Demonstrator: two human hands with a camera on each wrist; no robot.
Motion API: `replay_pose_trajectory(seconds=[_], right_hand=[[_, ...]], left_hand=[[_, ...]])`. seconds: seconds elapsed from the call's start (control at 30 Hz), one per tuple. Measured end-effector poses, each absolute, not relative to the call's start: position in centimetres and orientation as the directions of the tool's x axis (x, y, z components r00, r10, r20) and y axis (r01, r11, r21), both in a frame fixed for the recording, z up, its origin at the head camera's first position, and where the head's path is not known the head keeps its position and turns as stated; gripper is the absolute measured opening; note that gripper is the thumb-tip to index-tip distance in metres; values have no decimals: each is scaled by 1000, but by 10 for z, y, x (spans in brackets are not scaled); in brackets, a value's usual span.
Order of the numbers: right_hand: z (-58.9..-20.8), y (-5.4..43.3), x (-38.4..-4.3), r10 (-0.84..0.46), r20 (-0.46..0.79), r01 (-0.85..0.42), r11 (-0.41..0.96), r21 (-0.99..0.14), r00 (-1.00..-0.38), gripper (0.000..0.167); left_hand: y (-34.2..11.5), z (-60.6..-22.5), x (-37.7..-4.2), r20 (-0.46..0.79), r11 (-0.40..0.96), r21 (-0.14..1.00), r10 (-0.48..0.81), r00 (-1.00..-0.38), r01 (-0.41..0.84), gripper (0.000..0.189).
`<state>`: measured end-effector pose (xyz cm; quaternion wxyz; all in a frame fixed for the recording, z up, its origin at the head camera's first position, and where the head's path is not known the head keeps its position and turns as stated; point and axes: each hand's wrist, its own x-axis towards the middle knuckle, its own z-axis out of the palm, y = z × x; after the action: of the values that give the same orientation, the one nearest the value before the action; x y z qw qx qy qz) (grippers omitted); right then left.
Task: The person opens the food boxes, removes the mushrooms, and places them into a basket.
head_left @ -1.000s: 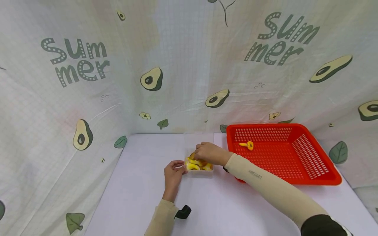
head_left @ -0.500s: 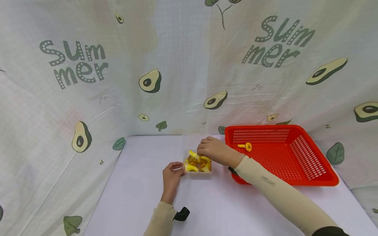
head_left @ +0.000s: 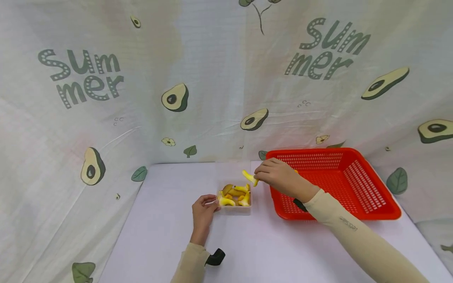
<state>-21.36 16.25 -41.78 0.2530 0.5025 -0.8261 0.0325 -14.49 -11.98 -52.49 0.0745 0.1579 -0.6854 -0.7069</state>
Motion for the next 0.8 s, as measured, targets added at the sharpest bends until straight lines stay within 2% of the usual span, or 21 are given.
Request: replay_pose_trajectory(seconds=[0.23, 0.47, 0.8], right_hand=[[-420, 189, -213, -798, 466, -831, 518, 204, -383, 38], [-420, 219, -212, -765, 438, -795, 584, 165, -472, 42], [-430, 263, -218, -721, 449, -784, 617, 70, -528, 33]], left_hand=[[-123, -526, -147, -113, -65, 993, -331, -937, -97, 23], [-123, -524, -144, -116, -72, 993, -319, -941, -98, 26], [-122, -526, -145, -126, -49, 992, -325, -937, -116, 23]])
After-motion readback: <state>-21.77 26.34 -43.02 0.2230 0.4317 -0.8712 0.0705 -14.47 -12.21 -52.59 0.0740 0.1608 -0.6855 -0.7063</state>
